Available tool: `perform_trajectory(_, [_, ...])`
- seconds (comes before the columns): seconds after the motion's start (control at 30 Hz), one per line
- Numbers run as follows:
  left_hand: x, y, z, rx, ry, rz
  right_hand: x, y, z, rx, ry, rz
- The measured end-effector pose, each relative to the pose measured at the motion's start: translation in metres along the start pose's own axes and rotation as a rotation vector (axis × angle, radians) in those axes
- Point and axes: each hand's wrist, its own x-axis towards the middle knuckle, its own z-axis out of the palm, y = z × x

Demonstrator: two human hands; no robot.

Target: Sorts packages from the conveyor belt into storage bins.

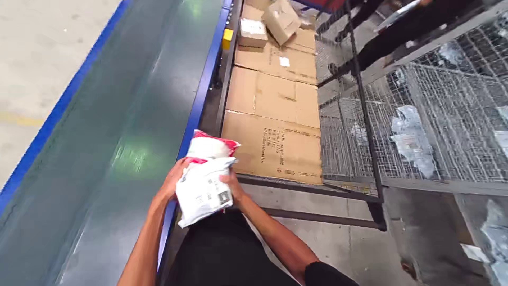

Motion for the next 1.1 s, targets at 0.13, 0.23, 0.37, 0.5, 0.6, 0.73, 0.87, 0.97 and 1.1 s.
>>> perform_trajectory(0.13, [0.124, 0.207, 0.097, 0.220, -0.201, 0.336, 0.092, -0.167, -0.084, 0.231, 0.254, -0.481])
perform_trajectory(0.23, [0.165, 0.318, 0.135, 0.344, -0.111, 0.725, 0.205, -0.305, -0.162, 0.372, 0.282, -0.649])
perform_trajectory(0.37, [0.121, 0.304, 0.150, 0.488, 0.021, 0.894, 0.272, -0.378, -0.204, -0.003, 0.365, -0.550])
perform_trajectory(0.5, [0.086, 0.128, 0.134, 0.662, 0.030, 0.620, 0.269, -0.299, -0.201, -0.452, 0.110, -0.376])
perform_trajectory(0.6, [0.010, -0.016, 0.099, 0.578, 0.179, 0.297, 0.246, -0.190, -0.183, -0.660, -0.003, -0.212])
perform_trajectory(0.73, [-0.156, -0.135, 0.067, 0.299, 0.682, -0.180, 0.189, -0.059, -0.146, -0.686, -0.073, -0.079])
perform_trajectory(0.87, [-0.304, -0.191, 0.053, 0.102, 1.439, -0.510, 0.117, 0.025, -0.057, -0.726, -0.243, -0.162])
perform_trajectory(0.97, [-0.388, -0.224, 0.038, -0.100, 1.873, -0.610, 0.069, 0.072, 0.023, -0.796, -0.699, -0.204])
perform_trajectory(1.1, [-0.469, -0.194, 0.026, -0.288, 2.044, -0.183, 0.012, 0.137, 0.119, -0.937, -1.221, -0.138])
